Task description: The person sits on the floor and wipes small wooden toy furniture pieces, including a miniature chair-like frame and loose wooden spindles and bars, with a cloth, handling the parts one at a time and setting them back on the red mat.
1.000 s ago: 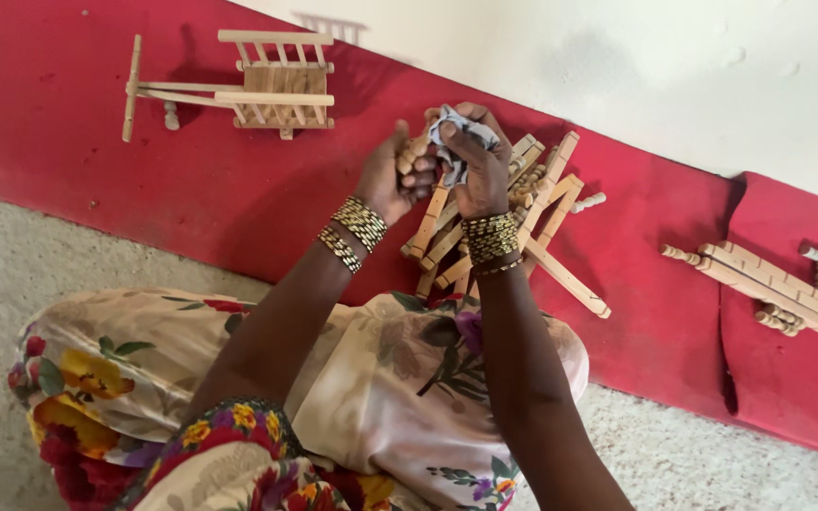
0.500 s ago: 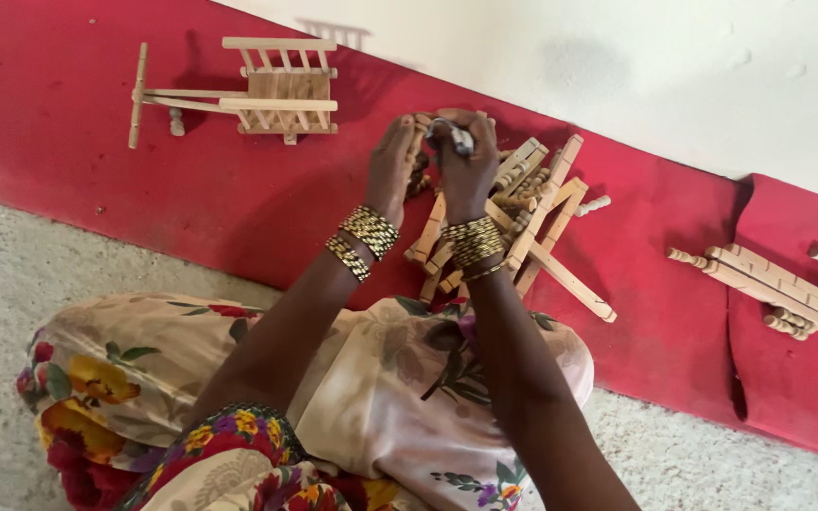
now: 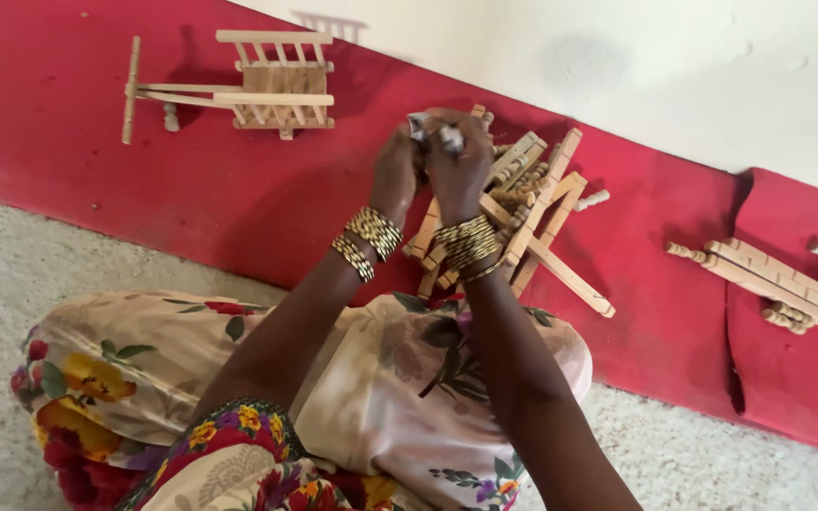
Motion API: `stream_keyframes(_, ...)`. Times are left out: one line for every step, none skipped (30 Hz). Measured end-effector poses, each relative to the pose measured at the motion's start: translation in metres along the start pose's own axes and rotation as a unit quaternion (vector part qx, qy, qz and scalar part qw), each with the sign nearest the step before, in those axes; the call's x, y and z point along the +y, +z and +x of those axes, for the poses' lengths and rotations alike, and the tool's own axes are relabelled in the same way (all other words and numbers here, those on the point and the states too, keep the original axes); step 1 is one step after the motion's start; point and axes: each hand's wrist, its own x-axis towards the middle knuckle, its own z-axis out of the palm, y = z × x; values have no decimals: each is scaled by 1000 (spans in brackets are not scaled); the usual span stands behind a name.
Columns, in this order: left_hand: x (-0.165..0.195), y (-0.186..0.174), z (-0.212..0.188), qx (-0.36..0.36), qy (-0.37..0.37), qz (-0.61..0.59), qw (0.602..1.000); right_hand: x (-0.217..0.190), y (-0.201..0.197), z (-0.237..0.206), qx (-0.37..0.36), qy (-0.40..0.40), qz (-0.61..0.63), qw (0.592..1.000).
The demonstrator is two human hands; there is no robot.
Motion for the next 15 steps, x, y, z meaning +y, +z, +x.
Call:
stream_keyframes(-1,-1,5,9,-18,-21,1000,0,1,-3,1,-36,12,999)
stream_keyframes(0,-4,12,18,-35,-43,998,-3,1,-8,2,-74,24,997)
stream_keyframes(1,-8,20,30,-52,-64,996,-7,2,-14,0,-110,38,993)
stream_keyframes(3,-13,27,20,-24,-93,995,-13,1,-19,-33,-73,56,995)
stream_keyframes(7,-18,34,9,6,-123,992,-20,1,-25,-65,-37,74,994)
stream_keyframes(10,-20,39,-3,39,-152,988,-26,0,-28,-96,-4,92,991)
stream_keyframes(11,-22,42,-9,44,-147,988,-33,-1,-29,-115,64,125,983)
stream_keyframes(11,-23,42,-14,48,-140,989,-39,-3,-28,-134,134,158,969)
stream_keyframes(10,-24,40,-18,49,-135,989,-43,-6,-25,-154,205,189,948)
stream_keyframes(10,-22,36,-21,69,-104,992,-47,-8,-20,-144,257,220,930)
stream_keyframes(9,-19,30,-25,92,-73,993,-49,-11,-15,-131,305,249,910)
stream_keyframes(8,-14,23,-30,113,-43,992,-49,-15,-10,-118,353,276,886)
stream_keyframes(8,-10,15,-32,106,-19,994,-48,-18,-5,-115,353,289,883)
stream_keyframes(7,-6,7,-35,99,5,994,-45,-22,-1,-111,352,302,879)
stream_keyframes(7,-1,2,-38,94,29,994,-42,-25,2,-108,349,314,876)
